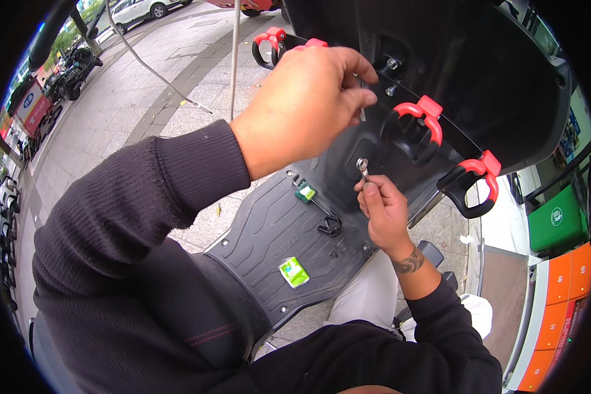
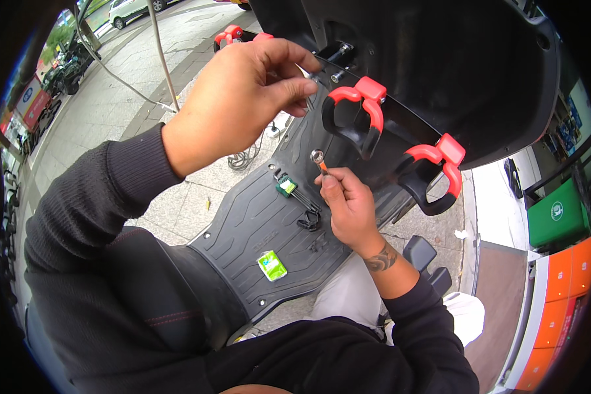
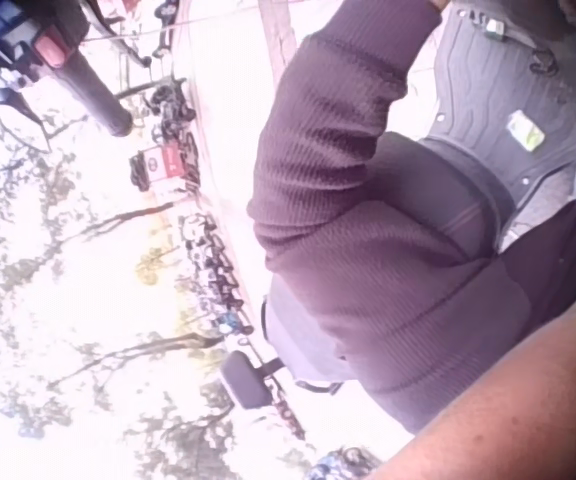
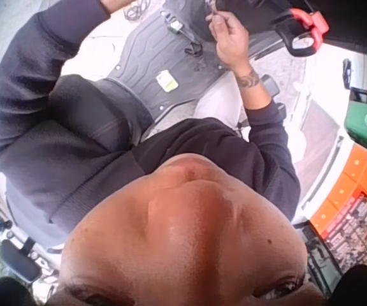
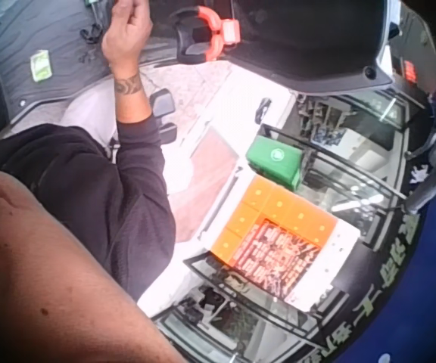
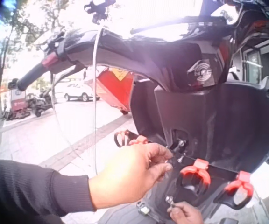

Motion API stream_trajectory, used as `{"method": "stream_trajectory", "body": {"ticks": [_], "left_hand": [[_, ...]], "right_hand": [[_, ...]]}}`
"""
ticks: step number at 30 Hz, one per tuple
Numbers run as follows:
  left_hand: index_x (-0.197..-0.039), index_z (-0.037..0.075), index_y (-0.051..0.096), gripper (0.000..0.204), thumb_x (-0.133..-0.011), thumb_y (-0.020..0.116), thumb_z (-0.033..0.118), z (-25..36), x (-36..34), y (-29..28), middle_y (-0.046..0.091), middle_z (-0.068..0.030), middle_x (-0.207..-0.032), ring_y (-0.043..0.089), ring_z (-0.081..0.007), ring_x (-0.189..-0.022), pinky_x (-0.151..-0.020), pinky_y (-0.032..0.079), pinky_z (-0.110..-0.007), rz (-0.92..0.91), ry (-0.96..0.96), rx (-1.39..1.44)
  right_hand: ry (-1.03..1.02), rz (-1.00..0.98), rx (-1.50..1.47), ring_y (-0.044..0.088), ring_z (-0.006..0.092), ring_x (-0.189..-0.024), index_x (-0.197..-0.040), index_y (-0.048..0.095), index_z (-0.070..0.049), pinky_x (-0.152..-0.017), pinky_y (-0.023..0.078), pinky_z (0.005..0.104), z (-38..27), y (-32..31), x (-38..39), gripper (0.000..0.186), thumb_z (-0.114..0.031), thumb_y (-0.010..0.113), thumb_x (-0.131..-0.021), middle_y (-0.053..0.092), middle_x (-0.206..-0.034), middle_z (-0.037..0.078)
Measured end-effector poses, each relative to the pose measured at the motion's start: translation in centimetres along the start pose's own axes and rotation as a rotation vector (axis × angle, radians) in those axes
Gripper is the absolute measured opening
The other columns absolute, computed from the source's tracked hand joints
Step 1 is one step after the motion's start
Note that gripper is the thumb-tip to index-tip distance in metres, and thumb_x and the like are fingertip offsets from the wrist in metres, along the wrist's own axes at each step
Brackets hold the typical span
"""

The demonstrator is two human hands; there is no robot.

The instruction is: The person installs a multi-slot phone holder onto the front panel of a scooter. They route a charging cable through the holder, then use an Allen key to tighten the mounting bolts and secure the accessory in place.

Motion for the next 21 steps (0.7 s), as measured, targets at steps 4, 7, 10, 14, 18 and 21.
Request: {"method": "stream_trajectory", "body": {"ticks": [4, 7, 10, 14, 18, 21], "left_hand": [[-0.127, -0.003, 0.071, 0.030, -0.098, 0.076, 0.004, 0.1, 0.4, 0.1, 0.077, -0.0077, -0.092, 0.079, -0.0135, -0.091, -0.081, 0.062, -0.027, 0.002, -0.014, -0.030], [-0.131, 0.003, 0.072, 0.035, -0.097, 0.077, 0.003, -0.2, -0.1, -0.6, 0.077, -0.0045, -0.095, 0.078, -0.0113, -0.091, -0.084, 0.061, -0.027, -0.046, 0.083, -0.096], [-0.132, 0.005, 0.073, 0.036, -0.096, 0.078, 0.003, -0.6, -0.3, -0.7, 0.077, -0.0033, -0.095, 0.076, -0.0101, -0.089, -0.085, 0.061, -0.026, -0.052, 0.134, -0.112], [-0.130, 0.004, 0.074, 0.034, -0.097, 0.078, 0.003, -0.9, -0.4, -0.7, 0.076, -0.0025, -0.094, 0.074, -0.0088, -0.089, -0.084, 0.061, -0.026, -0.051, 0.202, -0.119], [-0.127, 0.009, 0.076, 0.035, -0.092, 0.083, 0.010, -0.6, -0.9, -1.3, 0.071, -0.0060, -0.097, 0.071, -0.0176, -0.084, -0.076, 0.059, -0.030, -0.030, 0.528, -0.424], [-0.122, 0.012, 0.077, 0.036, -0.087, 0.087, 0.014, -0.3, -0.9, -1.5, 0.068, -0.0088, -0.107, 0.067, -0.0260, -0.090, -0.078, 0.057, -0.033, 0.056, 0.733, -0.500]], "right_hand": [[0.027, 0.006, 0.024, 0.038, 0.0033, -0.066, -0.112, 0.063, 0.002, -0.059, 0.031, 0.0225, -0.1, -0.7, 0.8, 0.032, -0.029, 0.057, -0.116, 0.047, -0.075, -0.005], [0.045, 0.018, 0.037, 0.039, 0.0030, -0.068, -0.111, 0.064, 0.001, -0.060, 0.033, 0.0223, -0.2, -1.4, 0.9, 0.031, -0.028, 0.057, -0.115, 0.048, -0.076, -0.005], [0.002, 0.009, 0.040, 0.037, 0.0037, -0.064, -0.114, 0.062, 0.001, -0.057, 0.030, 0.0228, -0.4, -1.3, 0.2, 0.032, -0.030, 0.054, -0.117, 0.046, -0.075, -0.004], [-0.069, -0.015, -0.061, 0.039, 0.0058, -0.066, -0.110, 0.059, -0.001, -0.059, 0.031, 0.0233, -1.1, -0.4, -1.7, 0.033, -0.031, 0.048, -0.118, 0.047, -0.076, -0.002], [-0.170, -0.037, -0.099, 0.042, 0.0091, -0.073, -0.104, 0.054, -0.006, -0.066, 0.035, 0.0252, -1.9, 0.7, -4.4, 0.035, -0.035, 0.042, -0.119, 0.049, -0.081, 0.001], [-0.271, -0.056, -0.069, 0.045, 0.0112, -0.080, -0.103, 0.055, -0.005, -0.073, 0.038, 0.0267, -2.2, 1.2, -6.1, 0.035, -0.034, 0.043, -0.119, 0.052, -0.088, 0.003]]}}
Point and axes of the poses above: each hand's wrist, its own x-axis away from the middle knuckle, its own y-axis out of the palm, z = x × y, the point moved 3 cm from there along -x, towards the middle knuckle
